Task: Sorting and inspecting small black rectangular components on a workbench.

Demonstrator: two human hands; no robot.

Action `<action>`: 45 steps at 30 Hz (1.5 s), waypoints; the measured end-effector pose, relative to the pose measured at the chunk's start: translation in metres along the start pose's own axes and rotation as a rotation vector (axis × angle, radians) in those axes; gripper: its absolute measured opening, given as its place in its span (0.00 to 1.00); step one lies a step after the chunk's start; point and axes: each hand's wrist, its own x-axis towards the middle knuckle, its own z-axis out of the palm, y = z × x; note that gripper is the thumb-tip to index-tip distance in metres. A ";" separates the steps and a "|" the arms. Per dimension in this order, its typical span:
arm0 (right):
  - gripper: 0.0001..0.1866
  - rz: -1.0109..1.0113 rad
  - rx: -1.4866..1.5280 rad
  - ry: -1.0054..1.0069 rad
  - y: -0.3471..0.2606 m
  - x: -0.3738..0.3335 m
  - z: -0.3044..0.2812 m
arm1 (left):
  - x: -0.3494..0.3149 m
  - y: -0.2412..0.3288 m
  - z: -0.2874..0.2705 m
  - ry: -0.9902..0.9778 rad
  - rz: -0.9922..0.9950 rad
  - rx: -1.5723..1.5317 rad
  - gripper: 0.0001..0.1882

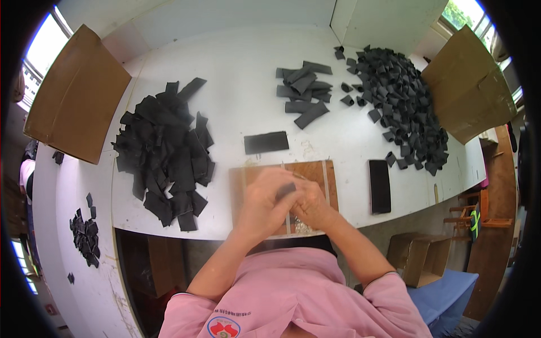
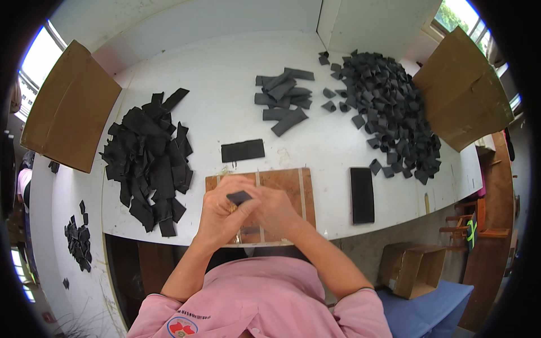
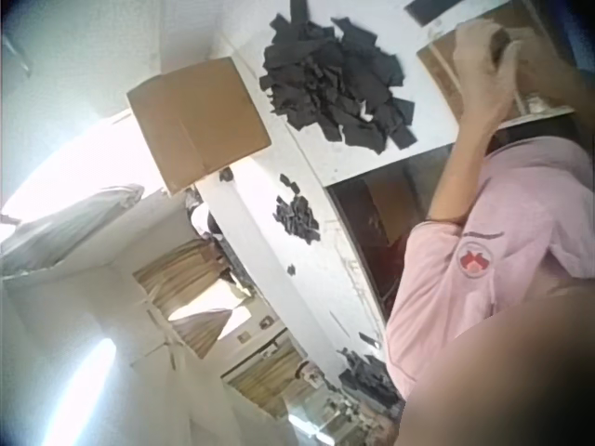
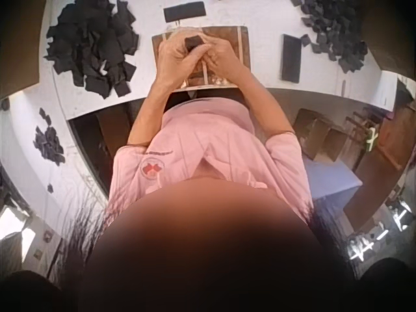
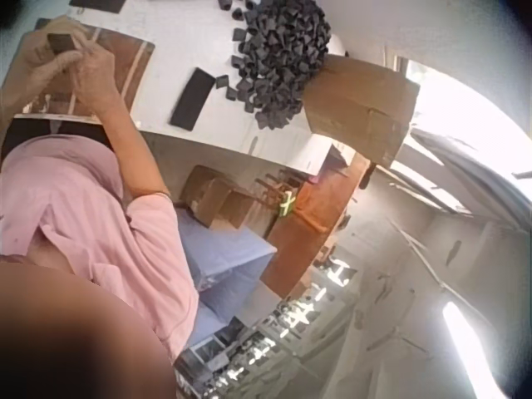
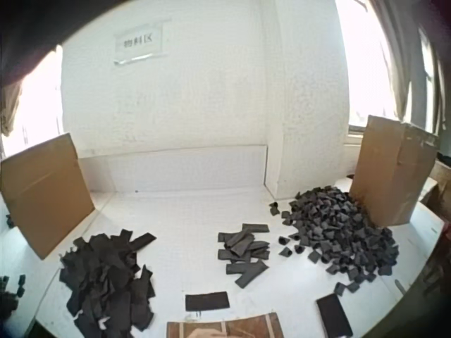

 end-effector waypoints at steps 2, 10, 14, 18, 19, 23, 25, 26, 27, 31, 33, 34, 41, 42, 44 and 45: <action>0.14 0.011 -0.119 -0.026 -0.012 0.000 -0.004 | -0.013 0.013 0.002 0.099 -0.170 -0.266 0.09; 0.08 0.026 -0.169 -0.151 -0.042 0.030 -0.033 | -0.023 0.014 -0.010 0.423 -0.095 -0.922 0.07; 0.11 0.030 -0.239 -0.171 -0.025 0.014 -0.012 | -0.030 -0.003 -0.014 0.373 -0.173 -1.016 0.07; 0.11 0.077 -0.258 -0.188 -0.028 0.013 -0.013 | -0.023 0.000 -0.018 0.315 -0.155 -0.868 0.08; 0.12 0.097 -0.252 -0.226 -0.030 0.015 -0.016 | -0.020 0.001 -0.021 0.315 -0.155 -0.866 0.08; 0.12 0.066 -0.218 -0.194 -0.032 0.013 -0.016 | -0.016 0.000 -0.032 0.145 0.070 -0.315 0.09; 0.13 0.063 -0.247 -0.185 -0.029 0.012 -0.013 | -0.014 -0.003 -0.033 0.233 0.098 -0.269 0.03; 0.13 0.060 -0.277 -0.176 -0.027 0.012 -0.011 | -0.014 -0.003 -0.032 0.234 0.096 -0.269 0.03; 0.13 0.061 -0.272 -0.180 -0.029 0.015 -0.014 | -0.014 -0.004 -0.032 0.269 0.118 -0.297 0.03; 0.13 0.004 -0.215 -0.187 -0.026 0.020 -0.015 | -0.012 -0.002 -0.037 0.322 0.051 -0.385 0.09; 0.13 0.017 -0.211 -0.195 -0.021 0.019 -0.012 | -0.013 -0.005 -0.034 0.293 0.071 -0.336 0.10; 0.13 0.027 -0.197 -0.224 -0.020 0.020 -0.013 | -0.013 -0.006 -0.034 0.264 0.095 -0.285 0.10; 0.12 0.073 -0.142 -0.195 -0.018 0.015 -0.008 | -0.009 -0.019 -0.033 0.202 0.174 -0.253 0.02; 0.12 0.070 -0.143 -0.193 -0.017 0.017 -0.011 | -0.006 -0.025 -0.031 0.198 0.154 -0.252 0.03; 0.12 0.107 -0.151 -0.319 -0.018 0.022 -0.023 | 0.007 -0.041 -0.030 0.214 -0.144 -0.179 0.08; 0.12 0.038 -0.019 -0.317 -0.027 0.035 -0.035 | 0.020 -0.059 -0.027 0.276 -0.128 0.016 0.11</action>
